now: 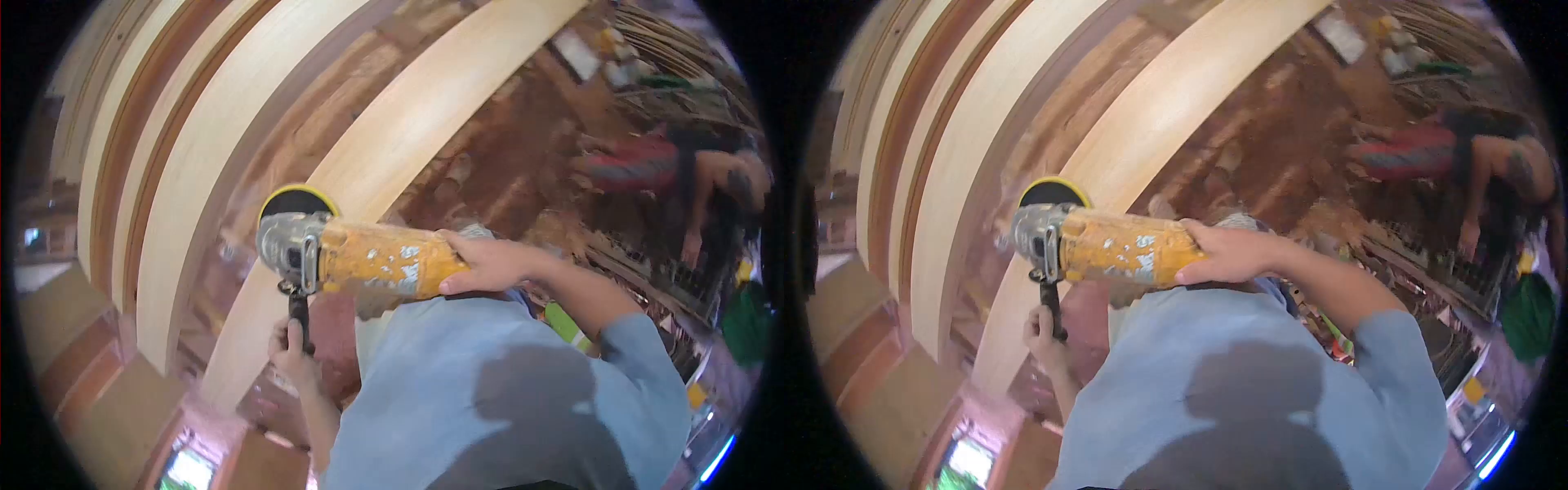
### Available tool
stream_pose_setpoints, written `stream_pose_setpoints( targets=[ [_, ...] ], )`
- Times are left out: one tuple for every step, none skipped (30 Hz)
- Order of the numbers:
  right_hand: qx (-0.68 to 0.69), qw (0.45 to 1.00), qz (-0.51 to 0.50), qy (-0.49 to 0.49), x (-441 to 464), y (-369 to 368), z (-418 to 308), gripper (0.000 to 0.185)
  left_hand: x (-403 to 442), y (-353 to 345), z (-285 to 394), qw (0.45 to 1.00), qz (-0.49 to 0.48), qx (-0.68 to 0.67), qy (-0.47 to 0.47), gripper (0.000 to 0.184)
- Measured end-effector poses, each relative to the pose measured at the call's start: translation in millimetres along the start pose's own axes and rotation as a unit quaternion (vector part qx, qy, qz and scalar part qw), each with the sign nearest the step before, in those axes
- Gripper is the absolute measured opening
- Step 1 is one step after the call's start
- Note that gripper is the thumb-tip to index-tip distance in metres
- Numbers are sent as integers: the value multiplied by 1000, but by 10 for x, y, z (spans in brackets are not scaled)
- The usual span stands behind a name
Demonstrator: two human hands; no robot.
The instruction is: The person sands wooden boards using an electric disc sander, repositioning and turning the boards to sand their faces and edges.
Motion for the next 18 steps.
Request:
stream_pose_setpoints(
  targets=[
    [0,1000,26,-8,-28,-101,-34,98,48,87,-9,1000,-20,-18,-7,19],
    [-6,999,45,-2,-105,-121,-19,98,51,99,43,999,-30,-4,-12,18],
    [-14,998,64,5,-193,-124,-7,97,85,52,119,999,-39,9,-19,18],
    [19,997,75,22,-311,-102,22,95,95,-62,214,999,-37,-7,-20,19],
    [9,996,89,13,-16,-387,-161,95,414,198,-83,999,-43,-25,-19,19],
    [12,995,97,-13,-57,-428,-217,94,505,195,-84,998,-58,-12,-18,20],
    [18,994,102,-41,-92,-478,-235,93,579,185,-82,997,-73,6,-15,22],
    [16,993,111,-45,-93,-539,-224,93,670,145,-117,997,-79,-2,-16,22],
    [49,989,134,-23,-66,-651,-219,91,768,135,-163,994,-96,-8,-43,23],
    [82,984,156,1,-62,-693,-225,90,871,69,-154,991,-111,-14,-70,25],
    [77,984,158,3,-64,-748,-238,90,959,8,-159,991,-108,-19,-72,25],
    [86,977,194,-37,-76,-815,-216,89,1071,-82,-143,983,-116,-2,-140,26],
    [100,967,220,-75,-77,-940,-228,88,1156,-62,-103,971,-119,23,-204,28],
    [97,968,220,-69,-51,-1035,-257,88,1256,-75,-115,971,-114,23,-208,28],
    [123,959,253,-42,-63,-1092,-292,87,1353,-148,-130,966,-136,16,-220,30],
    [150,947,285,-14,-73,-1118,-324,87,1436,-226,-126,960,-158,11,-232,33],
    [150,945,291,-5,-78,-1155,-381,87,1512,-269,-93,957,-158,9,-242,33],
    [172,941,288,-32,-94,-1222,-411,86,1543,-282,-62,954,-170,-1,-245,36]
  ],
)
Point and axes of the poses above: each hand's wrist, its own x-axis towards the middle knuckle, its own y-axis out of the back of the hand, z = x × y, the point moved 5 cm from there along x, towards the middle knuckle, and after that the axes turned 12 degrees about -y, right-handed, at the moved point
